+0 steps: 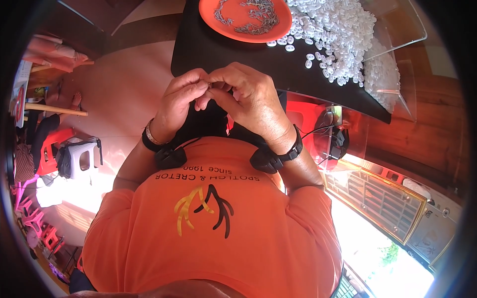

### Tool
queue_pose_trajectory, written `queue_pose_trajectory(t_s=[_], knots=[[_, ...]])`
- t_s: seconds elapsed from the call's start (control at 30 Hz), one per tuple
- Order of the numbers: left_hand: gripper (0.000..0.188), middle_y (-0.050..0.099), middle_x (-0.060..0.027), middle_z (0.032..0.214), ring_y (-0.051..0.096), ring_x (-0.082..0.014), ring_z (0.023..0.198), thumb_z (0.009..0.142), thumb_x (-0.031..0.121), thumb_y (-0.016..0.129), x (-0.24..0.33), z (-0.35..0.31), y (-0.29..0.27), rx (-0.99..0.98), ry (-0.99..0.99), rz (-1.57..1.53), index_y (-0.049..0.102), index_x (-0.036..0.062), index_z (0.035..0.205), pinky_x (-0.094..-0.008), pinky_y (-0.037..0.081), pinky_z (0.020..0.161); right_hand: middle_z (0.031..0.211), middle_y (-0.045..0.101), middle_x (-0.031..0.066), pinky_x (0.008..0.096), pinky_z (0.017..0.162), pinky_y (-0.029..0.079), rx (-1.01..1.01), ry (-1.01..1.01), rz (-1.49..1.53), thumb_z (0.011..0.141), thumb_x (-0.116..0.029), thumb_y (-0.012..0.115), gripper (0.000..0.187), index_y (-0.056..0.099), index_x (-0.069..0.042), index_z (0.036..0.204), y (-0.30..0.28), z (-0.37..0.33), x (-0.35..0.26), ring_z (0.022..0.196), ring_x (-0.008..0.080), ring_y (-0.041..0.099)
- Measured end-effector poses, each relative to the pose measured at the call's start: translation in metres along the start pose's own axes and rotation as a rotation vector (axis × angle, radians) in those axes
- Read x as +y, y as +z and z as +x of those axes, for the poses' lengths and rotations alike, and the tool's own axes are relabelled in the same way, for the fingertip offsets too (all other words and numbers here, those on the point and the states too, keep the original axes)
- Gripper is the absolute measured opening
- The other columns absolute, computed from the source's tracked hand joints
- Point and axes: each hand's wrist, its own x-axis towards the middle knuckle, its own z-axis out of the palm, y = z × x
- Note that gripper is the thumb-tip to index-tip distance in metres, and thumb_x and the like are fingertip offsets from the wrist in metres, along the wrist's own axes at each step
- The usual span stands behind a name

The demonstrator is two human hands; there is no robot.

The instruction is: Assembling small white plastic components by hand by inserting small metal rings into them.

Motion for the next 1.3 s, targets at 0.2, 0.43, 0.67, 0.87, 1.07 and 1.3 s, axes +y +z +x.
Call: queue_pose_trajectory(t_s=[0.2, 0.43, 0.67, 0.87, 1.07, 1.3], knots=[[0.021, 0.045, 0.0017, 0.062, 0.038, -0.0051, 0.056, 0.092, 0.019, 0.047, 0.006, 0.0, 0.008, 0.066, 0.108, 0.111, 0.054, 0.0009, 0.083, -0.0214, 0.031, 0.051, 0.078, 0.063, 0.0049, 0.0245, 0.055, 0.047, 0.036, 0.022, 0.005, 0.076, 0.0, 0.07, 0.016, 0.067, -0.005, 0.09, -0.001, -0.001, 0.003, 0.062, 0.0147, 0.061], [0.021, 0.046, 0.0012, 0.066, 0.039, -0.006, 0.061, 0.093, 0.018, 0.048, 0.006, -0.004, 0.015, 0.121, 0.175, 0.307, 0.054, 0.0006, 0.084, -0.0217, 0.032, 0.054, 0.077, 0.064, 0.0053, 0.0255, 0.054, 0.048, 0.098, 0.055, 0.039, 0.077, -0.003, 0.068, 0.009, 0.066, -0.004, 0.086, 0.0, -0.004, 0.006, 0.062, 0.0153, 0.061], [0.019, 0.045, 0.0014, 0.066, 0.037, -0.0059, 0.061, 0.093, 0.016, 0.047, 0.004, -0.006, 0.017, 0.105, 0.16, 0.349, 0.053, -0.0002, 0.085, -0.022, 0.032, 0.054, 0.071, 0.062, 0.0052, 0.0264, 0.053, 0.048, 0.065, 0.032, -0.15, 0.075, -0.006, 0.066, 0.004, 0.063, -0.005, 0.078, -0.003, -0.005, 0.001, 0.057, 0.0175, 0.06], [0.019, 0.046, -0.002, 0.062, 0.04, -0.0061, 0.057, 0.092, 0.013, 0.048, 0.004, -0.004, 0.016, 0.086, 0.077, 0.199, 0.052, -0.0028, 0.084, -0.024, 0.035, 0.051, 0.071, 0.061, 0.0058, 0.0271, 0.053, 0.048, 0.094, 0.084, -0.104, 0.075, -0.006, 0.064, 0.005, 0.061, -0.004, 0.078, 0.001, -0.007, 0.003, 0.057, 0.0175, 0.06], [0.022, 0.046, 0.0016, 0.064, 0.039, -0.0056, 0.06, 0.095, 0.019, 0.049, 0.001, -0.003, 0.016, 0.107, 0.178, 0.328, 0.055, 0.0003, 0.086, -0.0205, 0.032, 0.054, 0.071, 0.061, 0.0055, 0.0266, 0.053, 0.047, 0.115, 0.087, -0.052, 0.076, -0.006, 0.067, 0.006, 0.064, -0.004, 0.081, 0.002, -0.008, 0.007, 0.056, 0.0167, 0.059], [0.025, 0.047, 0.0004, 0.064, 0.04, -0.006, 0.06, 0.096, 0.022, 0.047, -0.003, -0.004, 0.014, 0.139, 0.18, 0.354, 0.056, 0.0007, 0.086, -0.0211, 0.033, 0.054, 0.072, 0.062, 0.0055, 0.0273, 0.052, 0.046, 0.12, 0.1, -0.017, 0.075, -0.007, 0.071, 0.009, 0.066, -0.005, 0.083, 0.003, -0.009, 0.007, 0.057, 0.0176, 0.059]])
